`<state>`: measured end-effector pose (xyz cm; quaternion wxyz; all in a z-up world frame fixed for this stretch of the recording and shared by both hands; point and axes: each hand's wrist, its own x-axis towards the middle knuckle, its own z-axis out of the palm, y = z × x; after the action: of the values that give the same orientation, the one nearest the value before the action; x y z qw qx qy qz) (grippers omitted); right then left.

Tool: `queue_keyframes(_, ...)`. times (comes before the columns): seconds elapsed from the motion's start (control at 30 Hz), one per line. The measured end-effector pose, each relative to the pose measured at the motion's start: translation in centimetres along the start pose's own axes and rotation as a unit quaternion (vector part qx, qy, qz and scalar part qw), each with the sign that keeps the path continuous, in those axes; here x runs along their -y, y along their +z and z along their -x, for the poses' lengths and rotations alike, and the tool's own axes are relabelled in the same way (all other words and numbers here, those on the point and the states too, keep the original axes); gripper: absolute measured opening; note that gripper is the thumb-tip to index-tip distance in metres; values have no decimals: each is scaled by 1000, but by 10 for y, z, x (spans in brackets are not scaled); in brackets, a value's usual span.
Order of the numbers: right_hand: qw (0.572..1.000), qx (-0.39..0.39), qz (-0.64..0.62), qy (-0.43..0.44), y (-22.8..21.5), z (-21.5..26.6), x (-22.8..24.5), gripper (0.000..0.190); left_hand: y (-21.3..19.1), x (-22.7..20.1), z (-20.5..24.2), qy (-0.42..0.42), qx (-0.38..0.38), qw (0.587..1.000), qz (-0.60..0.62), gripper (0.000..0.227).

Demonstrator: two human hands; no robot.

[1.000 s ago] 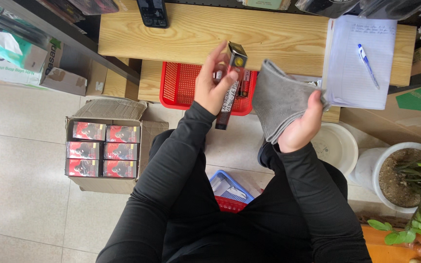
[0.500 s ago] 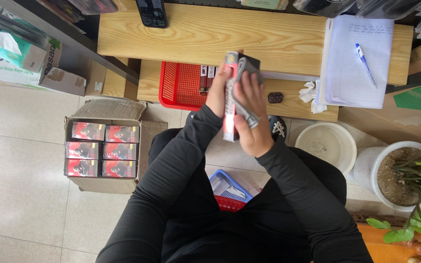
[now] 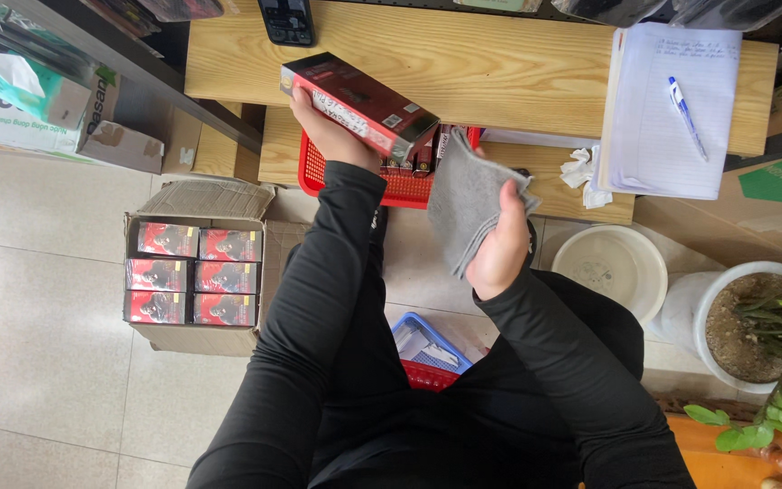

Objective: The person wipes a small box with a grey cloth and writes in a notebook using a blue pen. They handle individual phone screen protector packages, removing one from a wrapper and placing others into a red basket.

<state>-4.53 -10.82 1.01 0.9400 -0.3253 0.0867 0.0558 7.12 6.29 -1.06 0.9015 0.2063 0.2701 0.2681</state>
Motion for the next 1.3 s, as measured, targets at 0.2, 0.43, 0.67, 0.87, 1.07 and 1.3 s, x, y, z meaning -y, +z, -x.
queue_keyframes(0.2, 992, 71, -27, -104, 25, 2, -21, 51, 9, 34, 42, 323, 94, 940, -62, 47)
queue_keyframes(0.43, 992, -45, -59, -100, 32, -21, 1, 49, 20, 49, 80, 362, 124, 923, -29, 58)
queue_keyframes(0.67, 989, 31, -103, -100, 32, 3, -5, 53, 26, 47, 57, 398, 123, 909, -37, 64)
queue_keyframes(0.87, 993, -33, -107, -48, 25, -15, 8, 51, 19, 50, 77, 378, 157, 909, -78, 59)
queue_keyframes(1.07, 989, -122, -78, 3, 13, -36, 21, 35, 4, 40, 82, 341, 277, 870, -226, 55)
queue_keyframes(1.3, 973, -218, 14, 79, -10, -49, 26, 17, 1, 17, 91, 272, 383, 820, -327, 65)
